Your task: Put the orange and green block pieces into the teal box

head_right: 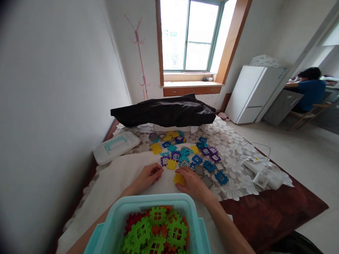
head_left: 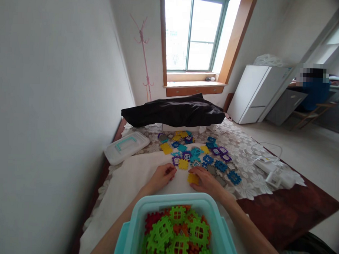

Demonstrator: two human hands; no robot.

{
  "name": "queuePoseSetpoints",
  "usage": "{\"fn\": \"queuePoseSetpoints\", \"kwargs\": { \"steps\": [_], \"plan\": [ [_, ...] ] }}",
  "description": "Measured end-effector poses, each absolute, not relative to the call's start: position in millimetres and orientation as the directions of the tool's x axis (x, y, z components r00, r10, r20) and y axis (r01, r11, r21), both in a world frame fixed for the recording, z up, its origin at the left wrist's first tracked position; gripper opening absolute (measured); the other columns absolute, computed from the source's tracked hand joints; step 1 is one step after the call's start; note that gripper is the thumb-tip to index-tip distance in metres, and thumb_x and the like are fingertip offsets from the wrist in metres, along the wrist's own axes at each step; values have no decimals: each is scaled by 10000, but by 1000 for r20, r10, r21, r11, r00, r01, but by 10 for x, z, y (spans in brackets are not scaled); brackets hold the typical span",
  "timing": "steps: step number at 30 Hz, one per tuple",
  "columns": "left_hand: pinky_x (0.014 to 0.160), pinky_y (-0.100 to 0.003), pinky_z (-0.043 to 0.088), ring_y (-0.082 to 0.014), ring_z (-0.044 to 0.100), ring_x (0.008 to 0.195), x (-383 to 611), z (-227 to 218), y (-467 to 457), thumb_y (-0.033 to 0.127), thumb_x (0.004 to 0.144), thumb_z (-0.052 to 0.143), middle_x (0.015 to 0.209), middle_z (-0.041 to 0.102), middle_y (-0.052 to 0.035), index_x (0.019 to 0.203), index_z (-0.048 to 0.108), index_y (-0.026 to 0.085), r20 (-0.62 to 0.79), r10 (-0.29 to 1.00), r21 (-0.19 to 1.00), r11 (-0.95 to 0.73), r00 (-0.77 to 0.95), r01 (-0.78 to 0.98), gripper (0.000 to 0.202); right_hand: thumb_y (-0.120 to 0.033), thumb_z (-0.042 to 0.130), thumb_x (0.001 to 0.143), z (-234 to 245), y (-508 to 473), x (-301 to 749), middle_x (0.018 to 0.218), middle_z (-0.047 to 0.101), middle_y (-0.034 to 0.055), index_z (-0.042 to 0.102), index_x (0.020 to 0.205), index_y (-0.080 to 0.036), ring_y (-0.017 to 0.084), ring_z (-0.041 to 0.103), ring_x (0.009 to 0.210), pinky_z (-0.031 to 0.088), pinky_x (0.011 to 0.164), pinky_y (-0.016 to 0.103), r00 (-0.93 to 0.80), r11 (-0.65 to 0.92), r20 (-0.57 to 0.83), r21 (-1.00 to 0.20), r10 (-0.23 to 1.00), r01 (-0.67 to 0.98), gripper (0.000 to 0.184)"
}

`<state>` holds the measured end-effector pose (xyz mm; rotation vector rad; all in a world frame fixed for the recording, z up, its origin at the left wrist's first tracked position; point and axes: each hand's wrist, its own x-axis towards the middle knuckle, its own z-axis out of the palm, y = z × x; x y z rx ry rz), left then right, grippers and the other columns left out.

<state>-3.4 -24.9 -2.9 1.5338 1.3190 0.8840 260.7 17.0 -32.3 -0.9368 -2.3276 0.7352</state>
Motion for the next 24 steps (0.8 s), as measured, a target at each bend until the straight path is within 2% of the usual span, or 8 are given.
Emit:
{"fn": "queuePoseSetpoints", "kwargs": {
  "steps": [2, 4, 8, 10, 12, 16, 20, 24],
  "plan": [
    [577, -275, 409, -157, 515, 625, -29, -50, -259, 523, 936, 594, 710, 608, -20, 931, 647, 160, -22, 983, 944, -39, 182, 327, 366, -259, 696, 829, -306, 198, 2494, 1215, 658, 101, 608, 1210, -224, 259, 632, 1073, 535, 929, 400, -587, 600, 302, -684, 751, 415, 393],
    [577, -274, 412, -157, 516, 626, -28, -69, -264, 494, 940, 589, 714, 605, -19, 928, 640, 161, -13, 983, 948, -46, 181, 314, 337, -252, 669, 856, -249, 256, 2363, 1203, 654, 101, 592, 1169, -217, 257, 618, 1095, 524, 946, 398, -535, 605, 351, -671, 769, 429, 324],
    [594, -278, 428, -162, 534, 646, -53, -68, -264, 454, 954, 571, 731, 612, -16, 946, 654, 162, 11, 987, 937, -67, 163, 344, 303, -211, 681, 838, -134, 400, 2095, 1172, 666, 120, 612, 1104, -200, 299, 589, 1150, 481, 1004, 440, -556, 659, 363, -510, 748, 553, 275],
    [644, -285, 456, -180, 585, 725, -83, -50, -268, 429, 954, 577, 803, 663, -38, 958, 677, 165, 48, 986, 908, -109, 159, 403, 283, -228, 714, 828, -144, 443, 1994, 1173, 677, 130, 629, 1093, -198, 327, 579, 1164, 473, 992, 461, -590, 682, 343, -414, 731, 603, 280],
    [705, -294, 479, -199, 624, 810, -113, -24, -282, 416, 921, 637, 891, 707, -51, 980, 702, 180, 79, 984, 857, -148, 159, 494, 251, -248, 721, 845, -204, 455, 1939, 1203, 682, 130, 634, 1116, -203, 334, 569, 1185, 467, 990, 472, -597, 694, 355, -381, 720, 611, 288],
    [832, -338, 500, -232, 651, 918, -103, 44, -319, 435, 798, 803, 1001, 734, -56, 995, 730, 212, 122, 970, 729, -230, 208, 645, 307, -259, 716, 855, -329, 447, 1968, 1210, 694, 104, 647, 1099, -226, 311, 586, 1160, 472, 994, 470, -572, 699, 405, -473, 713, 536, 256],
    [982, -422, 476, -304, 645, 1064, 18, 64, -323, 468, 678, 902, 1073, 750, -86, 1009, 745, 206, 126, 925, 654, -350, 360, 671, 450, -346, 709, 872, -323, 474, 2050, 1127, 709, 80, 635, 1017, -237, 273, 631, 1083, 497, 970, 435, -401, 614, 473, -688, 784, 388, 196],
    [1130, -449, 400, -324, 604, 1239, 162, -28, -323, 440, 678, 903, 1314, 705, -100, 1261, 713, 239, 138, 829, 615, -500, 541, 609, 645, -427, 698, 888, -285, 525, 2067, 1114, 710, 81, 614, 983, -231, 250, 658, 1023, 518, 893, 392, -212, 481, 438, -842, 874, 243, 233]
  ]
}}
